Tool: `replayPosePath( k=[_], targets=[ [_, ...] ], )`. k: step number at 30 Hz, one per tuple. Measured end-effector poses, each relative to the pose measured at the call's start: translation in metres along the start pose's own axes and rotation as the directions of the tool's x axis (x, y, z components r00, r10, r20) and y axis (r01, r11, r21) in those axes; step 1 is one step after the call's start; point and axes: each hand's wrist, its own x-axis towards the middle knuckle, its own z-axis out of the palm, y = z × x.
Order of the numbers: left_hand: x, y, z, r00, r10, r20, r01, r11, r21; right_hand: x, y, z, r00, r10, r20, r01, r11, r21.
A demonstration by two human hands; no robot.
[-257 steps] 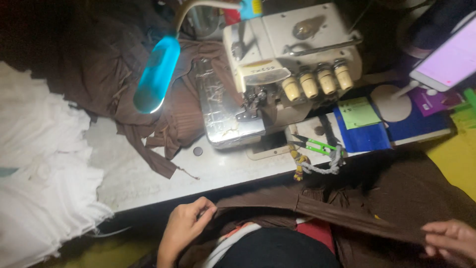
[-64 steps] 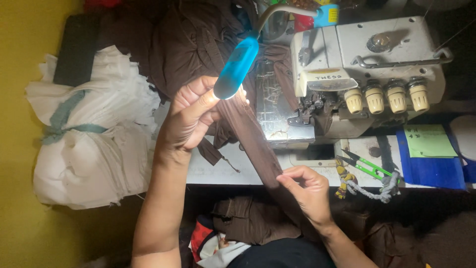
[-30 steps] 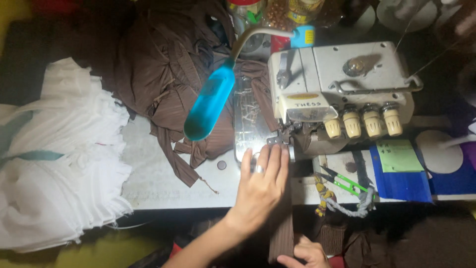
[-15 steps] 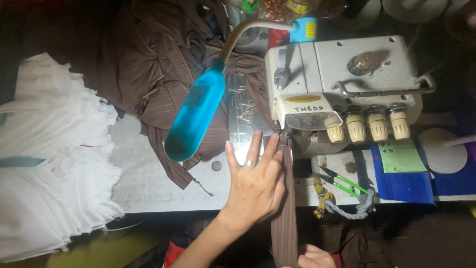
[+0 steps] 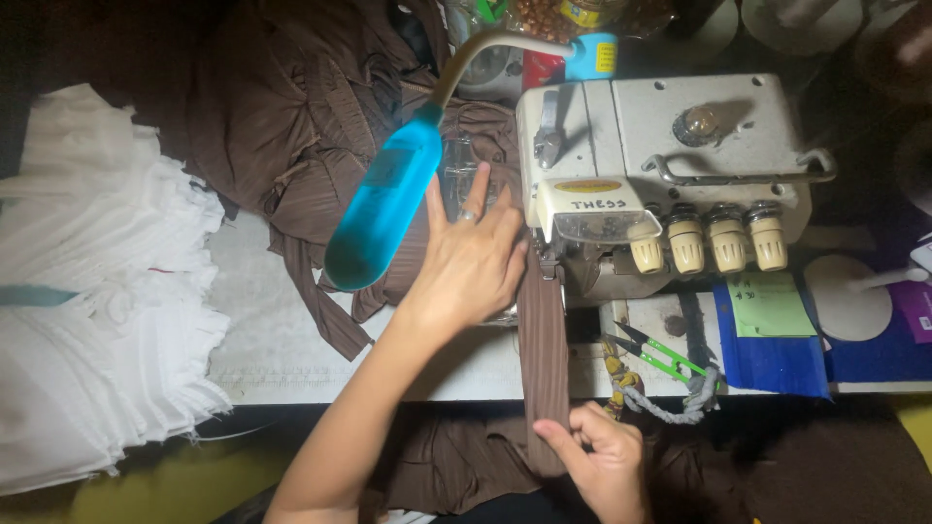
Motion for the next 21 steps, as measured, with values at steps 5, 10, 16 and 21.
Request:
replayPosePath(
  k=[5,10,16,21],
  targets=[
    [0.012,-0.024,0.016,1.000,-0.009,0.001,0.009,0.987,0.161,0.023,-0.010,0.007,0.996,0.084,-0.013,-0.084,0.996,0.012],
    [0.025,-0.047,0.038,0.984,0.158,0.087,-0.178,0.919,0.351,0.046,-0.010,0.015,0.983,0.182,-0.016,-0.180,0.980,0.087],
    [0.041,-0.055,0.032,0.987,-0.157,0.035,0.116,0.848,0.517,0.064,-0.008,0.019,0.988,0.150,-0.043,-0.145,0.984,0.105],
    [0.040,-0.075,0.070,0.960,-0.133,-0.247,0.244,0.831,0.500,0.059,-0.008,0.024,0.976,0.219,0.004,-0.208,0.921,0.328]
  ],
)
